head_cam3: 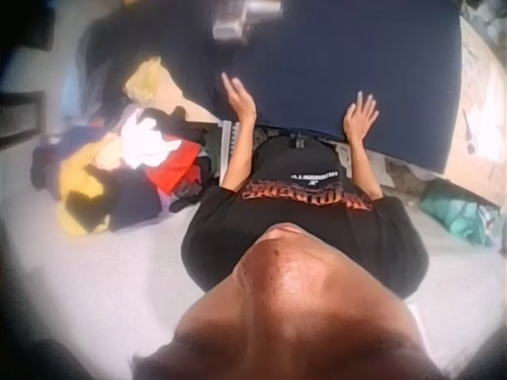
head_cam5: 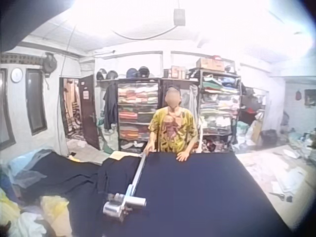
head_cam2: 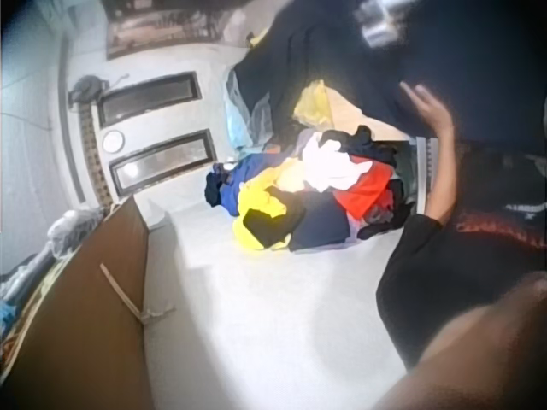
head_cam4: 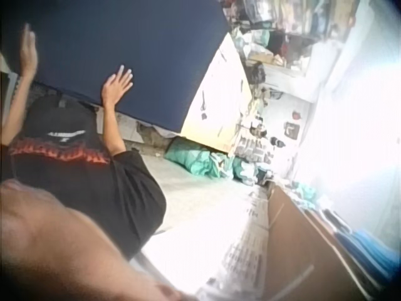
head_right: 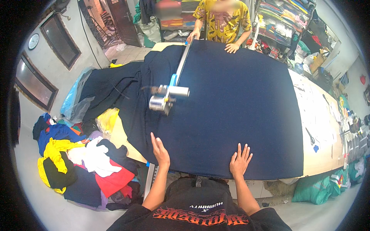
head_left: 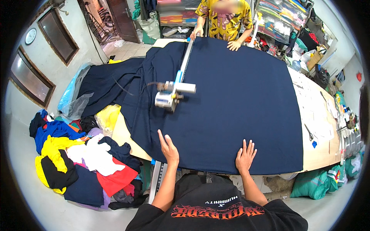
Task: The person and a coworker repeatedly spread and smooth a large navy fabric on a table, then use a long rotary cutter to cut straight sections. They fold and reposition the fabric multiple times to continue cutting. The process is repeated throughout the clip.
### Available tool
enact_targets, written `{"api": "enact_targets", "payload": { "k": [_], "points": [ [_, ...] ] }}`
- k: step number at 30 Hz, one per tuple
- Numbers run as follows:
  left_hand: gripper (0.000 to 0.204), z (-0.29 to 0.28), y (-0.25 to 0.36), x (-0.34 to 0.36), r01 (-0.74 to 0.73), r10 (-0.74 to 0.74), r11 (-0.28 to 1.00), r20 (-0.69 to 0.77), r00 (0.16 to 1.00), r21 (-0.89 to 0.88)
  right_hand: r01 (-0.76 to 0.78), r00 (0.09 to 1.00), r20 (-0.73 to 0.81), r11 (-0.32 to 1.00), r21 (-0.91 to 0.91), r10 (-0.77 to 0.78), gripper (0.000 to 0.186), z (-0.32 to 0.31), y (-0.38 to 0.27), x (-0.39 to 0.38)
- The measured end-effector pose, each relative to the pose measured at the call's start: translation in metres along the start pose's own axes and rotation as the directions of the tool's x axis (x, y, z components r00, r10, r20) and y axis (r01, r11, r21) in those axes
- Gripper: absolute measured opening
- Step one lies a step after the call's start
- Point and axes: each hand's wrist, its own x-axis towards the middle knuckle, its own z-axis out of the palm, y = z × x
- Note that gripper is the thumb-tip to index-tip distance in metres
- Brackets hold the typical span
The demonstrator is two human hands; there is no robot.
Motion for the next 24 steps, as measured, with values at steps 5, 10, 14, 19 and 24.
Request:
{"api": "enact_targets", "payload": {
  "k": [5,10,14,19,24],
  "points": [
    [0.072,-0.024,-0.007,-0.025,0.121,-0.123,0.990,-0.025,0.992,-0.071,0.015,1.000,-0.011,1.000,0.014,-0.015,0.057,-0.004,-0.002,0.001],
    [0.088,-0.076,-0.023,-0.089,0.351,-0.378,0.925,-0.265,0.887,-0.145,0.032,0.999,-0.027,0.999,0.007,-0.032,0.057,-0.005,-0.002,0.005],
    [0.088,-0.134,-0.030,-0.126,0.444,-0.602,0.773,-0.302,0.740,-0.454,0.028,0.999,-0.018,0.999,-0.027,-0.029,0.058,-0.002,-0.001,0.003],
    [0.084,-0.137,-0.010,-0.140,0.438,-0.571,0.815,-0.403,0.715,-0.379,0.014,1.000,-0.006,0.999,-0.029,-0.015,0.059,0.001,-0.003,0.003],
    [0.090,-0.080,-0.015,-0.086,0.477,-0.560,0.823,-0.302,0.772,-0.308,-0.003,1.000,-0.003,0.999,-0.039,0.003,0.058,0.000,-0.003,0.002]
  ]
}}
